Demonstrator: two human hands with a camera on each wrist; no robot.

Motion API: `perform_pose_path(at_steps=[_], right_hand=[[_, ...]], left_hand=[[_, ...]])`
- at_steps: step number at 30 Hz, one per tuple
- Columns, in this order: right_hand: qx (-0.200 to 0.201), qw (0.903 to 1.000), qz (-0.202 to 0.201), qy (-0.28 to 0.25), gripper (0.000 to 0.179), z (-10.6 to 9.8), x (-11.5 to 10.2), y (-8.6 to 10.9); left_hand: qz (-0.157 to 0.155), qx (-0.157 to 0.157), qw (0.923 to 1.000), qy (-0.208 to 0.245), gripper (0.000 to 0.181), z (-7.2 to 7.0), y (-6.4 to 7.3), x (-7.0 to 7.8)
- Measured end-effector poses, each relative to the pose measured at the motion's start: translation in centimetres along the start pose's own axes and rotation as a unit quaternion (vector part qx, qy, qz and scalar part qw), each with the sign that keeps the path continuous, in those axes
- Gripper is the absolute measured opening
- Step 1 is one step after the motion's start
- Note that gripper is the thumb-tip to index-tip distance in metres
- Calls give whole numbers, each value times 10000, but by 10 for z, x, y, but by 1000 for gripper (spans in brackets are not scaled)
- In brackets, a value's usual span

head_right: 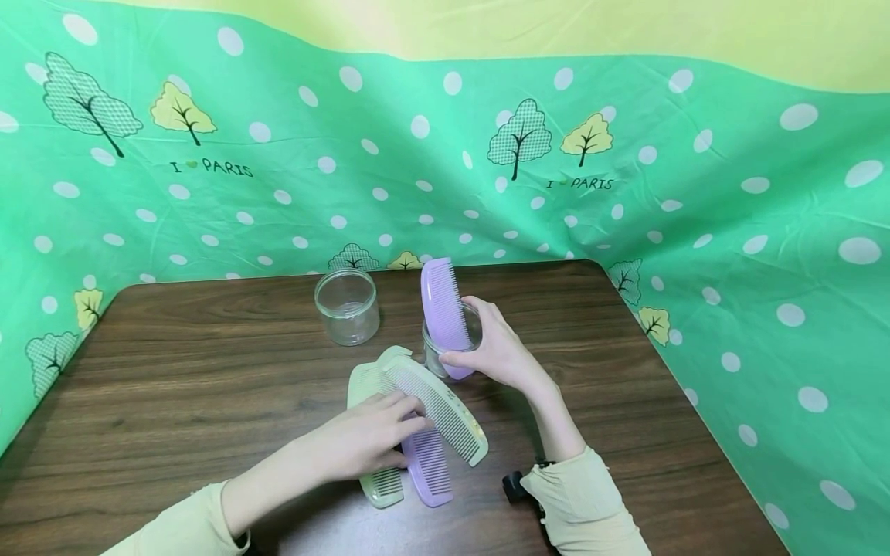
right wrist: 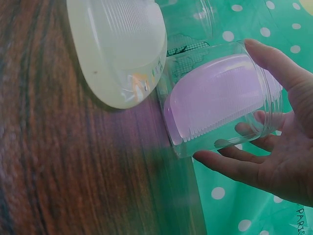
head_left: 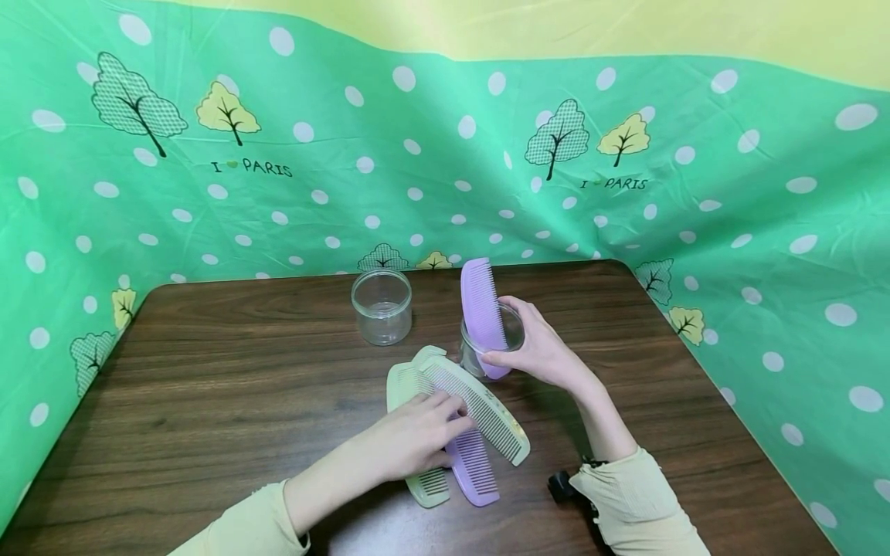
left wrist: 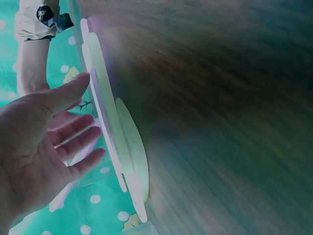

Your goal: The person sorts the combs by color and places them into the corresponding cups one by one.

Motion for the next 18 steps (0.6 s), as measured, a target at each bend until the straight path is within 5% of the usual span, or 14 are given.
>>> perform_pose_path(at_steps=[18], right_hand=[[-12, 10000, 44, 31, 105, 1, 1, 0]], left_hand=[[920, -223, 9933, -657, 36, -2, -3, 9]])
Point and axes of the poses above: each hand's wrist, its own y-axis away from the middle knuckle, its own z-axis out of the palm, x = y × z, the point moved 5 cm from there along -y, towards the middle knuckle, and after that the axes turned 4 degrees about -x, right-handed, at the moved point
